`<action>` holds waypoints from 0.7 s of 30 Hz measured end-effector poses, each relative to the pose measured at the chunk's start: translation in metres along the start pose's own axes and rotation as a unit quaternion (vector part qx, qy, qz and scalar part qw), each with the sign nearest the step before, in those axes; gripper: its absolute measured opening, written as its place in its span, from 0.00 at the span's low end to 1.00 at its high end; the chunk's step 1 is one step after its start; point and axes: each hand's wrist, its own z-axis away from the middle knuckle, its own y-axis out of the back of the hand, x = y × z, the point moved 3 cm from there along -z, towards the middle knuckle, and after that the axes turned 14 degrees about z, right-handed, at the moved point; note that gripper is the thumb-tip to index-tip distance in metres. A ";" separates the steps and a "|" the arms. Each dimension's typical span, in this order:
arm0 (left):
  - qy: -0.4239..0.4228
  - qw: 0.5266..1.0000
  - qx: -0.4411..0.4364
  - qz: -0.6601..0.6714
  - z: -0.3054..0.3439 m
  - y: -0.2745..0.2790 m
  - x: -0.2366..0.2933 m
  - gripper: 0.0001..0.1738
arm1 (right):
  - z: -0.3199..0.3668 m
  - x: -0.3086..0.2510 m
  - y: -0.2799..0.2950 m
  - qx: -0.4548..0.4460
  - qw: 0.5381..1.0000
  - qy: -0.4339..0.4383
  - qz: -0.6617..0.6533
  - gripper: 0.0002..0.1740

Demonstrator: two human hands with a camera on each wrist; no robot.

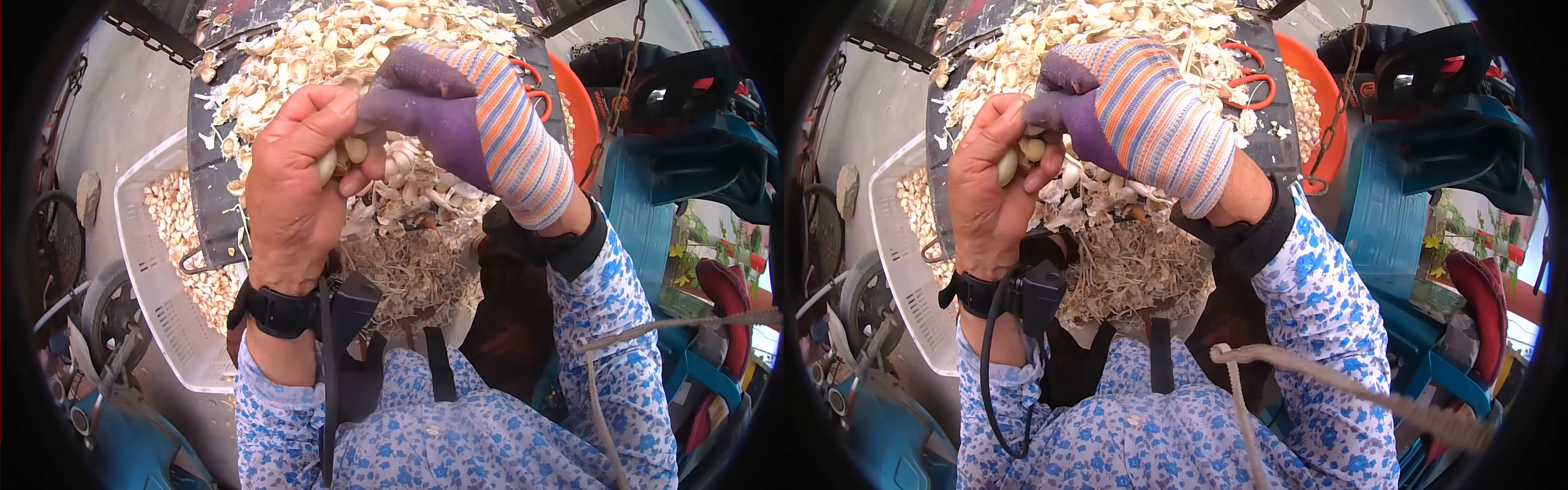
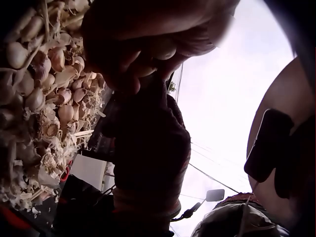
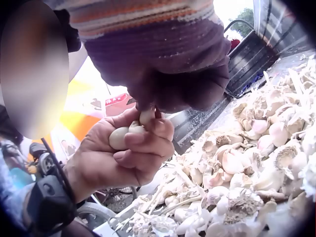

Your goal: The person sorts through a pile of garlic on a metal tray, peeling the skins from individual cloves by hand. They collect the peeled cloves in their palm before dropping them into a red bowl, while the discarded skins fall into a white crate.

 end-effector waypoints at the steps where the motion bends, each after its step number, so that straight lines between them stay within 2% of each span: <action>1: 0.001 1.000 -0.008 0.023 0.001 -0.002 0.002 0.10 | -0.001 -0.002 0.002 -0.010 0.993 -0.060 -0.106 0.10; 3: 0.001 0.997 -0.022 0.067 0.003 -0.007 0.006 0.10 | -0.001 -0.010 0.003 -0.034 0.934 -0.175 -0.310 0.10; 4: 0.001 0.997 -0.034 0.069 0.004 -0.005 0.009 0.10 | -0.002 -0.014 0.002 -0.024 0.936 -0.151 -0.318 0.11; 8: 0.001 0.998 -0.051 0.039 0.005 0.001 0.011 0.08 | -0.004 -0.001 -0.006 -0.094 0.871 -0.216 -0.431 0.09; 10: 0.016 0.998 -0.012 0.051 0.004 0.002 0.011 0.08 | -0.011 -0.001 0.004 -0.036 0.963 -0.139 -0.230 0.08; 11: 0.023 0.998 0.009 0.058 0.005 0.002 0.010 0.08 | -0.014 -0.002 0.009 -0.008 0.988 -0.097 -0.123 0.08; 13: 0.002 0.998 0.017 0.053 0.004 0.003 0.013 0.07 | -0.013 0.001 0.021 0.042 0.964 -0.138 -0.224 0.08; 15: -0.017 0.999 0.024 0.031 0.002 0.009 0.015 0.07 | -0.009 0.008 0.029 0.051 0.972 -0.133 -0.186 0.08; 17: -0.003 0.999 0.033 0.041 0.004 0.013 0.014 0.06 | 0.000 0.010 0.019 0.073 0.947 -0.176 -0.258 0.09; 19: 0.009 0.998 0.045 0.045 0.005 0.012 0.012 0.06 | 0.004 0.003 0.018 0.013 0.947 -0.208 -0.246 0.10; 21: 0.020 0.998 0.037 0.042 0.006 0.010 0.010 0.06 | 0.011 0.002 0.009 -0.010 0.926 -0.223 -0.305 0.12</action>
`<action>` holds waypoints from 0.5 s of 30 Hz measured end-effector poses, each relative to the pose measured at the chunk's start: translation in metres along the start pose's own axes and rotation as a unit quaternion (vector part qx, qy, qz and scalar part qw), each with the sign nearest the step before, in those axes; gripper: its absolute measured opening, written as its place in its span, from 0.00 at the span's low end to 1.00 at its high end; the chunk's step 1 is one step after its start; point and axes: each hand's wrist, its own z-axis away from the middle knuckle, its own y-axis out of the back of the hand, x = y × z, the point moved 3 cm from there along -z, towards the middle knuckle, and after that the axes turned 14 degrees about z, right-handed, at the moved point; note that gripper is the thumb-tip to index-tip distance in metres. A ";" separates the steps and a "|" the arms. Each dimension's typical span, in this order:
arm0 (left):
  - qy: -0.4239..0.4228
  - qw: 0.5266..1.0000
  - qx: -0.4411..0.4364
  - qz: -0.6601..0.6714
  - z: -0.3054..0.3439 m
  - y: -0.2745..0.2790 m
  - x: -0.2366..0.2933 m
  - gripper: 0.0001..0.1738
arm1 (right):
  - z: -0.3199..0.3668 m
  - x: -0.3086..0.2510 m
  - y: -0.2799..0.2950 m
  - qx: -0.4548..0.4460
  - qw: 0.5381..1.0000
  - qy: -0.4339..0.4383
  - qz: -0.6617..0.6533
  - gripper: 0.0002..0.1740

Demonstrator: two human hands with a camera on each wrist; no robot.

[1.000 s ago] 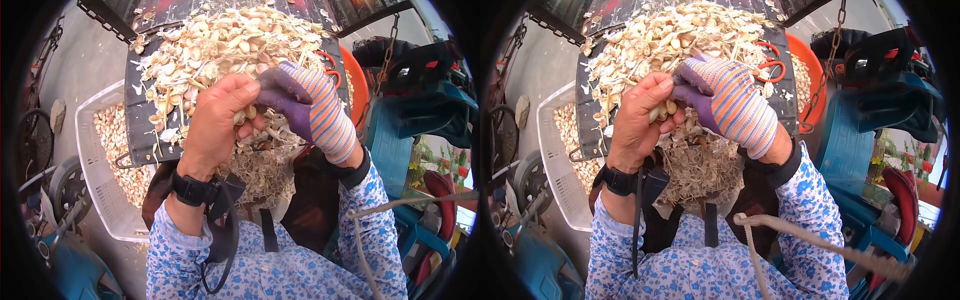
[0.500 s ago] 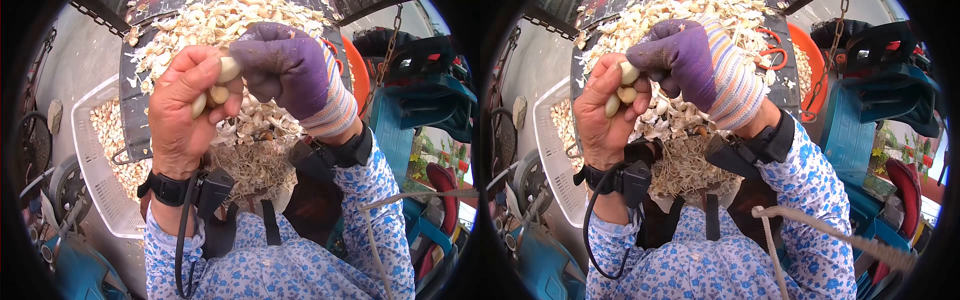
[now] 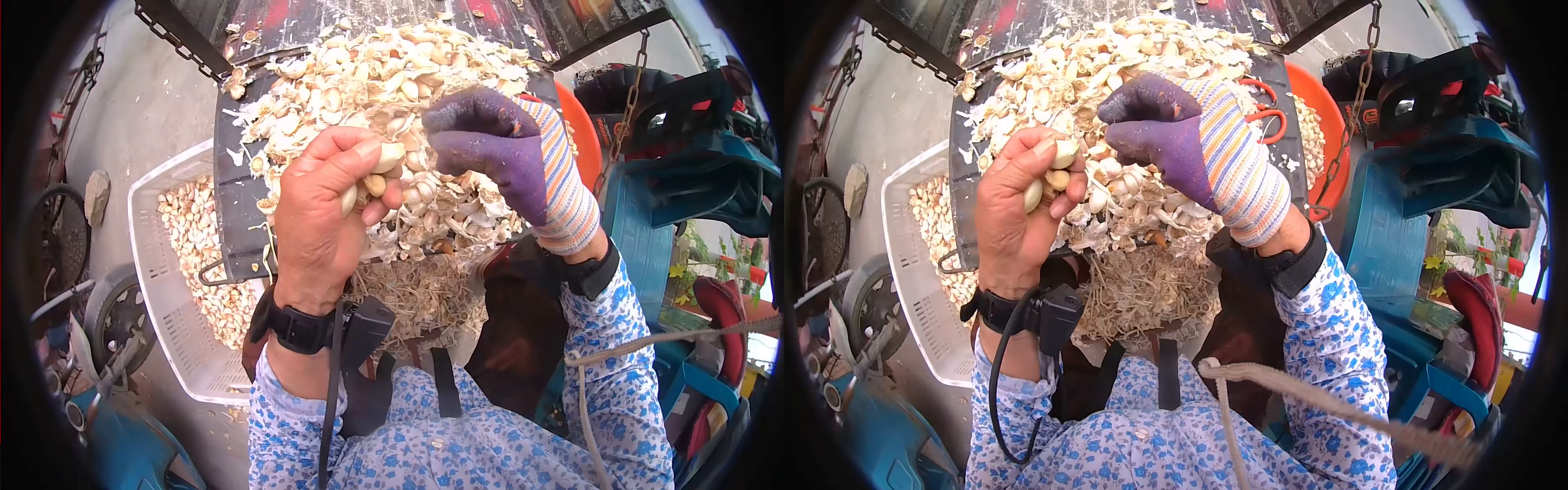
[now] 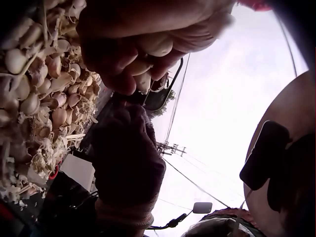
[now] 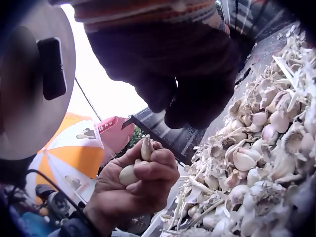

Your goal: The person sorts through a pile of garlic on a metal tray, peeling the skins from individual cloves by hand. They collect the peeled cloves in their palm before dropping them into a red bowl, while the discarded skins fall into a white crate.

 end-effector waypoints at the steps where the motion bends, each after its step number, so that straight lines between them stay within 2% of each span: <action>1: 0.000 1.000 -0.001 -0.002 0.000 -0.002 -0.001 0.06 | 0.002 0.001 -0.003 -0.016 1.000 -0.013 -0.014 0.12; 6: 0.001 0.997 0.004 -0.072 0.002 -0.009 -0.003 0.05 | 0.005 0.002 -0.008 -0.077 0.996 -0.036 0.002 0.11; 9: 0.010 0.993 0.006 -0.114 0.003 -0.014 -0.005 0.05 | 0.011 0.007 -0.007 -0.083 0.996 -0.018 0.036 0.09; 10: 0.028 0.991 0.021 -0.127 0.004 -0.016 -0.006 0.05 | 0.016 0.010 -0.005 -0.081 0.996 -0.009 0.025 0.09; 11: 0.046 0.988 0.010 -0.145 0.004 -0.017 -0.007 0.04 | 0.020 0.010 -0.002 -0.072 0.990 0.016 0.117 0.09; 14: 0.085 0.976 -0.006 -0.200 0.005 -0.020 -0.018 0.04 | 0.036 0.014 0.003 -0.004 0.982 0.091 0.168 0.05; 15: 0.095 0.971 -0.008 -0.218 0.006 -0.021 -0.022 0.04 | 0.043 0.019 0.005 0.008 0.978 0.107 0.177 0.07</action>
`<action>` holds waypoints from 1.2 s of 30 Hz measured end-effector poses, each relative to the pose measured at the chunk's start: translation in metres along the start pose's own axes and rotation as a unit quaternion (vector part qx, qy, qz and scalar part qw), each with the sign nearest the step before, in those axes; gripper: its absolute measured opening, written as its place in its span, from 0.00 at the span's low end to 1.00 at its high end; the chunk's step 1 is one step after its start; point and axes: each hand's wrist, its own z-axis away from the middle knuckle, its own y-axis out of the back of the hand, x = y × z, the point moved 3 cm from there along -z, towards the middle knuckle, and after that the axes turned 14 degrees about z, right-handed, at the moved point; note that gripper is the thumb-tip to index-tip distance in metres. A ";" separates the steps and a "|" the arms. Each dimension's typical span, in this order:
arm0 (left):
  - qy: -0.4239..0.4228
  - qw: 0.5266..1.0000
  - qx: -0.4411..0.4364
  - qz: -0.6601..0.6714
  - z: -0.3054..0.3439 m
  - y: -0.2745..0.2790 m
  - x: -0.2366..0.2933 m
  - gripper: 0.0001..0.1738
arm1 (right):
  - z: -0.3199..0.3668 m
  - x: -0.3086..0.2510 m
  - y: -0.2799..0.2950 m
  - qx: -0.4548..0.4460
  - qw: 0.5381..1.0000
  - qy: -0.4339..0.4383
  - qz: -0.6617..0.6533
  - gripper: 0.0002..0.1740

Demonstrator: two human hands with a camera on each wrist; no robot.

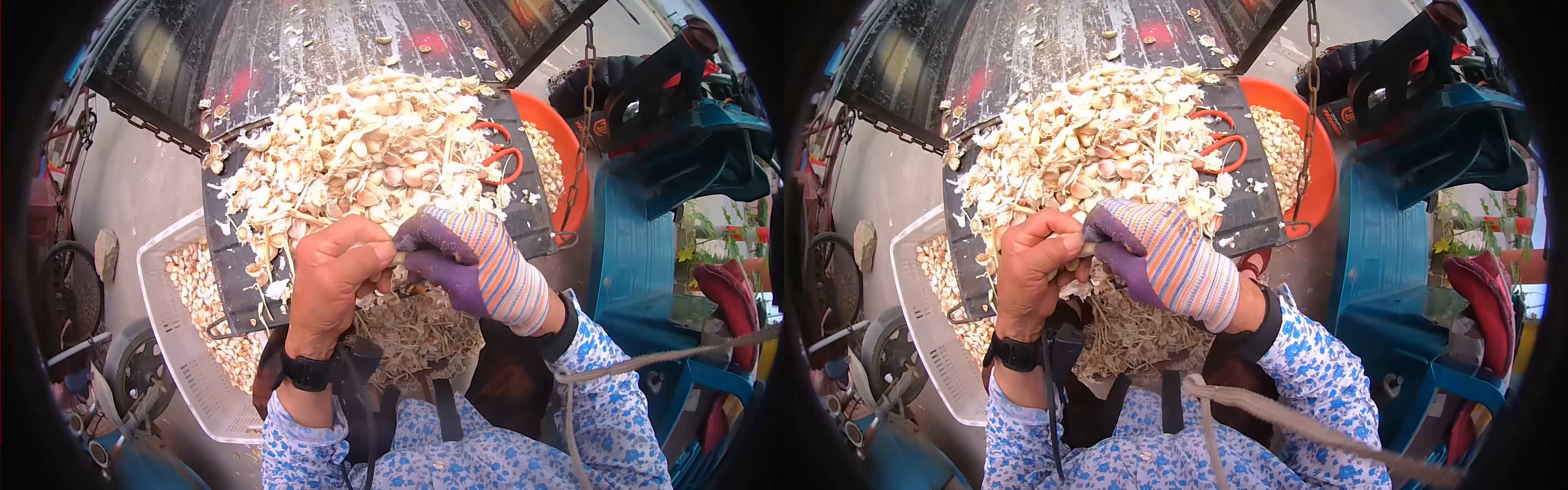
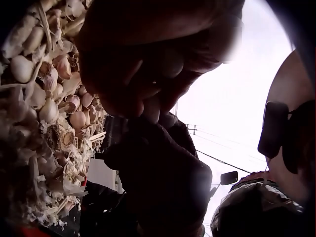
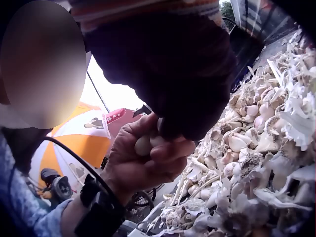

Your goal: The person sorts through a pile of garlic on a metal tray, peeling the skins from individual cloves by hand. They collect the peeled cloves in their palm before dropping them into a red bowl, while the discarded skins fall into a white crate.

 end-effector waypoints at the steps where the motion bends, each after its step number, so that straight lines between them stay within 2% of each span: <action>1: 0.004 1.000 -0.004 -0.007 0.000 -0.005 -0.003 0.04 | 0.006 0.002 0.002 0.014 1.000 0.005 0.022 0.07; 3: 0.015 1.000 -0.008 -0.019 0.000 -0.018 -0.011 0.05 | 0.017 0.007 0.006 0.040 0.997 0.014 0.065 0.07; 7: 0.021 0.999 -0.011 -0.047 -0.002 -0.032 -0.024 0.05 | 0.028 0.018 0.018 0.006 0.997 -0.072 -0.035 0.08; 10: -0.018 0.992 -0.012 -0.128 -0.006 -0.041 -0.024 0.04 | 0.027 0.025 0.019 0.057 0.991 0.055 0.111 0.07; 13: -0.066 0.987 -0.025 -0.145 -0.007 -0.047 -0.019 0.04 | 0.020 0.025 0.028 0.060 0.992 0.062 0.092 0.06; 14: -0.086 0.985 -0.032 -0.145 -0.008 -0.049 -0.016 0.04 | 0.017 0.025 0.033 0.062 0.998 0.020 0.010 0.06; 17: -0.126 0.980 -0.070 -0.134 -0.010 -0.055 -0.011 0.03 | 0.009 0.030 0.039 -0.009 0.999 -0.038 -0.039 0.07; 18: -0.137 0.976 -0.092 -0.139 -0.012 -0.054 -0.011 0.03 | 0.007 0.028 0.037 0.049 0.995 0.053 0.069 0.07; 19: -0.149 0.972 -0.114 -0.144 -0.013 -0.055 -0.010 0.03 | 0.004 0.035 0.036 0.087 0.982 0.085 0.145 0.07; 21: -0.230 0.938 -0.173 -0.192 -0.005 -0.078 -0.005 0.03 | -0.008 0.048 0.039 0.168 0.930 0.142 0.294 0.07; 22: -0.191 0.964 -0.151 -0.108 -0.010 -0.063 -0.013 0.04 | -0.014 0.054 0.047 0.113 0.967 0.079 0.215 0.08; 23: -0.150 0.983 -0.104 0.018 -0.015 -0.052 -0.015 0.05 | -0.021 0.049 0.060 0.132 0.988 -0.002 0.077 0.08; 25: -0.054 0.966 -0.019 0.254 -0.026 -0.037 -0.014 0.08 | -0.047 0.057 0.077 0.156 0.972 -0.174 -0.017 0.12; 26: -0.044 0.955 -0.044 0.292 -0.031 -0.035 -0.018 0.11 | -0.063 0.068 0.082 0.162 0.974 -0.131 0.090 0.13; 28: -0.019 0.944 -0.046 0.327 -0.036 -0.031 -0.023 0.10 | -0.087 0.104 0.076 0.161 0.938 -0.046 0.304 0.15; 31: -0.005 0.934 -0.060 0.352 -0.037 -0.026 -0.025 0.10 | -0.100 0.104 0.063 0.127 0.859 -0.034 0.494 0.16; 33: -0.009 0.928 -0.048 0.369 -0.037 -0.026 -0.026 0.10 | -0.107 0.105 0.066 0.058 0.873 -0.076 0.479 0.16; 35: -0.020 0.942 -0.040 0.334 -0.038 -0.026 -0.026 0.10 | -0.113 0.111 0.069 -0.011 0.892 -0.128 0.433 0.17; 36: -0.026 0.948 -0.035 0.315 -0.038 -0.025 -0.025 0.10 | -0.113 0.118 0.066 0.080 0.894 -0.089 0.433 0.17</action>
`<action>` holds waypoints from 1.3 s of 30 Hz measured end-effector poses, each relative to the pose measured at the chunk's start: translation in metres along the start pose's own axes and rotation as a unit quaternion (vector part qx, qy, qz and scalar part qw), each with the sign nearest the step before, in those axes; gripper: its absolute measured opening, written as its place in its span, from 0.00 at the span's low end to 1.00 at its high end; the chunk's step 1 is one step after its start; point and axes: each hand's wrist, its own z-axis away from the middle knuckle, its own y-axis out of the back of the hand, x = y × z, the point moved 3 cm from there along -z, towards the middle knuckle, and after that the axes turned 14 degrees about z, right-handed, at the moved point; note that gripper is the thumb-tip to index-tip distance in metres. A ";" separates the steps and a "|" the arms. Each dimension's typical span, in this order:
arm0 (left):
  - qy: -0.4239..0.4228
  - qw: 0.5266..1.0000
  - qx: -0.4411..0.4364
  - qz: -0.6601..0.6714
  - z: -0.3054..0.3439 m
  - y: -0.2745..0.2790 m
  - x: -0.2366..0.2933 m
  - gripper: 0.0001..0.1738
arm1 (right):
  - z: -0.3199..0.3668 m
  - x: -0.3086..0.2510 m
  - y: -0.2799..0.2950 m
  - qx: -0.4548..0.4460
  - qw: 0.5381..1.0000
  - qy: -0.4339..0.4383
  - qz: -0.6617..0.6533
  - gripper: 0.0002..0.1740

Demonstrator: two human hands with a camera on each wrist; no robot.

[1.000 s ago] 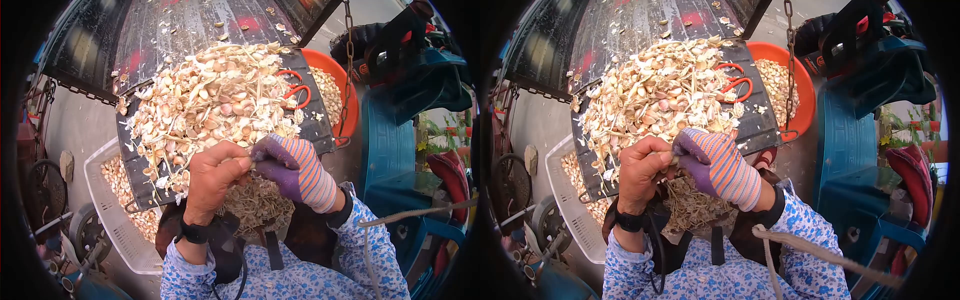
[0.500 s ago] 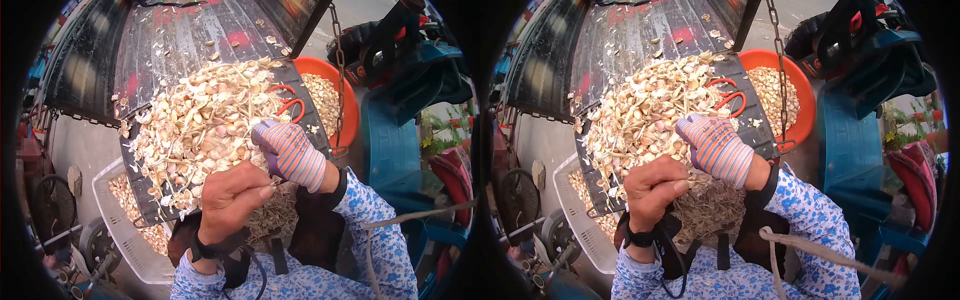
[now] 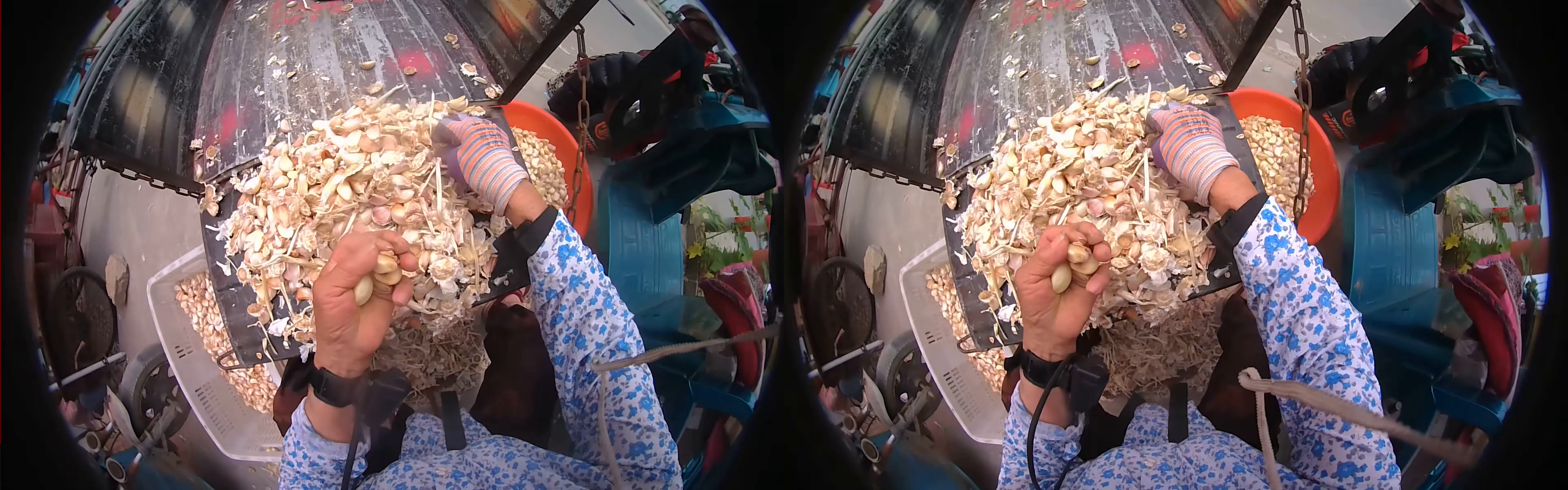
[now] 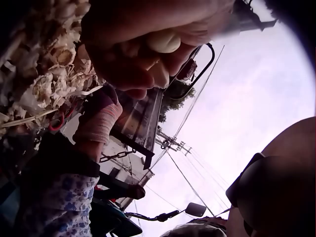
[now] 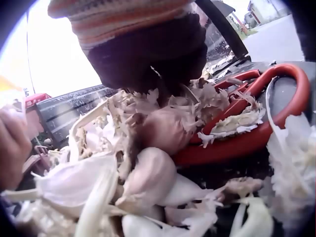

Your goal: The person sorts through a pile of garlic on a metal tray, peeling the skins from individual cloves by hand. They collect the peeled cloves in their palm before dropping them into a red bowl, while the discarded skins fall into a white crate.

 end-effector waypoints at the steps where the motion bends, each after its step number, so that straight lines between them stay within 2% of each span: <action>1: 0.003 1.000 -0.001 0.003 0.000 0.000 0.002 0.09 | 0.003 0.011 -0.008 -0.003 0.990 -0.041 -0.137 0.17; 2: 0.003 1.000 -0.003 0.006 -0.001 0.000 0.004 0.09 | 0.008 0.014 -0.007 -0.007 0.959 -0.079 -0.271 0.17; 3: 0.004 1.000 -0.003 0.011 0.000 0.001 0.004 0.08 | 0.014 0.015 -0.008 -0.014 0.910 -0.115 -0.398 0.17; 4: 0.001 1.000 0.012 0.003 0.001 0.003 0.005 0.08 | 0.022 0.014 -0.005 0.038 0.859 -0.107 -0.499 0.15; 5: -0.002 1.000 0.028 -0.005 0.002 0.004 0.005 0.07 | 0.035 0.003 0.015 0.029 0.831 -0.116 -0.543 0.12; 7: -0.008 0.998 0.045 -0.047 0.003 0.004 0.006 0.07 | 0.056 -0.012 0.036 -0.031 0.805 -0.120 -0.580 0.10; 9: -0.014 0.992 0.054 -0.114 0.006 -0.001 0.003 0.08 | 0.075 -0.025 0.048 -0.043 0.795 -0.133 -0.590 0.09; 10: -0.018 0.988 0.065 -0.142 0.007 -0.005 -0.001 0.13 | 0.085 -0.031 0.049 -0.051 0.790 -0.141 -0.595 0.09; 11: -0.010 0.985 0.059 -0.161 0.008 -0.009 -0.005 0.15 | 0.095 -0.036 0.046 -0.063 0.789 -0.142 -0.595 0.08; 13: 0.007 0.979 0.044 -0.199 0.010 -0.015 -0.014 0.20 | 0.116 -0.046 0.046 -0.035 0.816 -0.131 -0.562 0.07; 14: 0.013 0.978 0.038 -0.204 0.011 -0.017 -0.020 0.23 | 0.124 -0.048 0.043 0.013 0.840 -0.105 -0.532 0.07; 17: 0.046 0.976 0.011 -0.211 0.012 -0.015 -0.035 0.21 | 0.142 -0.045 0.051 0.024 0.842 -0.123 -0.524 0.07; 21: 0.060 0.967 0.020 -0.246 0.014 -0.020 -0.045 0.13 | 0.151 -0.039 0.061 0.133 0.945 0.016 -0.298 0.08; 25: 0.048 0.963 0.027 -0.263 0.020 -0.019 -0.052 0.09 | 0.151 -0.042 0.061 0.102 0.928 -0.006 -0.357 0.06; 26: 0.043 0.965 0.034 -0.257 0.021 -0.019 -0.054 0.08 | 0.151 -0.041 0.054 0.083 0.920 -0.042 -0.380 0.06; 29: 0.045 0.967 0.047 -0.248 0.021 -0.017 -0.056 0.06 | 0.153 -0.044 0.038 0.076 0.851 -0.147 -0.498 0.05; 32: 0.031 0.960 0.047 -0.273 0.023 -0.016 -0.055 0.06 | 0.156 -0.049 0.032 0.140 0.887 -0.109 -0.426 0.05; 35: 0.008 0.959 0.046 -0.279 0.026 -0.018 -0.058 0.08 | 0.154 -0.049 0.026 0.095 0.803 -0.213 -0.548 0.08; 36: 0.001 0.960 0.047 -0.276 0.028 -0.019 -0.059 0.08 | 0.156 -0.048 0.027 0.070 0.745 -0.252 -0.614 0.09; 38: 0.055 0.969 0.021 -0.240 0.026 -0.016 -0.057 0.10 | 0.157 -0.049 0.033 0.021 0.607 -0.317 -0.728 0.10; 39: 0.082 0.971 0.007 -0.224 0.025 -0.014 -0.055 0.12 | 0.159 -0.045 0.034 0.016 0.573 -0.309 -0.759 0.09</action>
